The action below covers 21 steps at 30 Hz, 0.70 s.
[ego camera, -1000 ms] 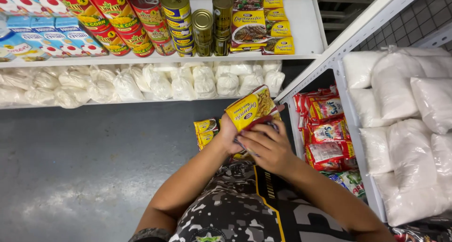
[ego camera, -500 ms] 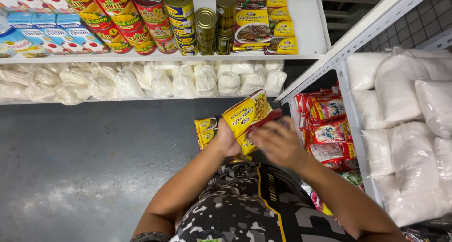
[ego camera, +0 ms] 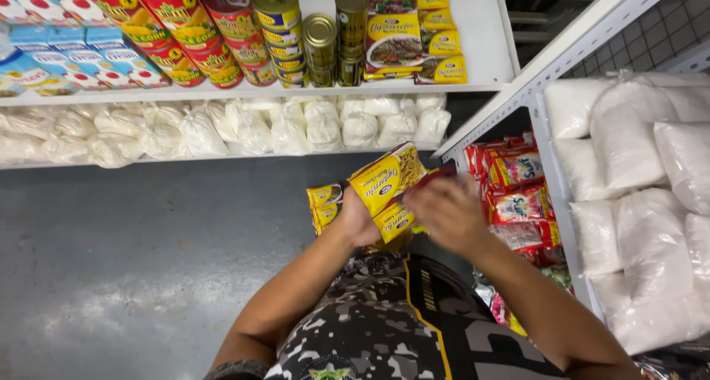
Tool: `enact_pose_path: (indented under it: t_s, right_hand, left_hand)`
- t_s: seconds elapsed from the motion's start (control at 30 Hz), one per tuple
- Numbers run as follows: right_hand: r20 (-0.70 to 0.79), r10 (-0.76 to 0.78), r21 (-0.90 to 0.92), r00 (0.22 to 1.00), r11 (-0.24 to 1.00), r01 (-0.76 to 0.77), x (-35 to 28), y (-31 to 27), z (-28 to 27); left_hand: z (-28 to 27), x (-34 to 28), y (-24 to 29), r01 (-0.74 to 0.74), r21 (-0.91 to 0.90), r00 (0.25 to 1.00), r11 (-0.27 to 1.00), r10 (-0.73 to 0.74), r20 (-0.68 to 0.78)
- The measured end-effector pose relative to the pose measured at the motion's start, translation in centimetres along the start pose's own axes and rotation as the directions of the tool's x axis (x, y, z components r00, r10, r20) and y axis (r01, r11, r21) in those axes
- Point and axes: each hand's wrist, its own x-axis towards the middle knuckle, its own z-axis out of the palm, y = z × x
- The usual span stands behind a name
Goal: The person wipes down and organizes condiment sauce packets on a grocery store shelf.
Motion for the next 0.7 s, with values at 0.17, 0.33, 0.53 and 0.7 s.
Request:
enact_pose_path:
  t_s: [0.17, 0.33, 0.53, 0.7]
  right_hand:
    - [-0.088, 0.244, -0.043, 0.966, 0.968, -0.248, 4.2, -1.6, -0.3]
    - [-0.062, 0.060, 0.080, 0.996, 0.995, -0.055, 3.0, -3.3, -0.4]
    - [-0.083, 0.202, 0.046, 0.976, 0.979, -0.199, 3.2, -0.8, -0.8]
    - [-0.098, 0.213, 0.001, 0.972, 0.977, -0.214, 4.9, -3.9, -0.4]
  left_hand:
    - [-2.6, 1.3, -1.3, -0.014, -0.009, 1.000, 1.000, 0.014, -0.025]
    - [2.5, 0.8, 0.9, 0.002, 0.069, 1.000, 0.998, -0.003, 0.025]
    - [-2.8, 1.7, -2.3, 0.026, 0.114, 0.998, 0.993, -0.019, -0.065]
    - [-0.9, 2.1, -1.6, 0.060, -0.042, 0.992, 0.997, -0.055, 0.118]
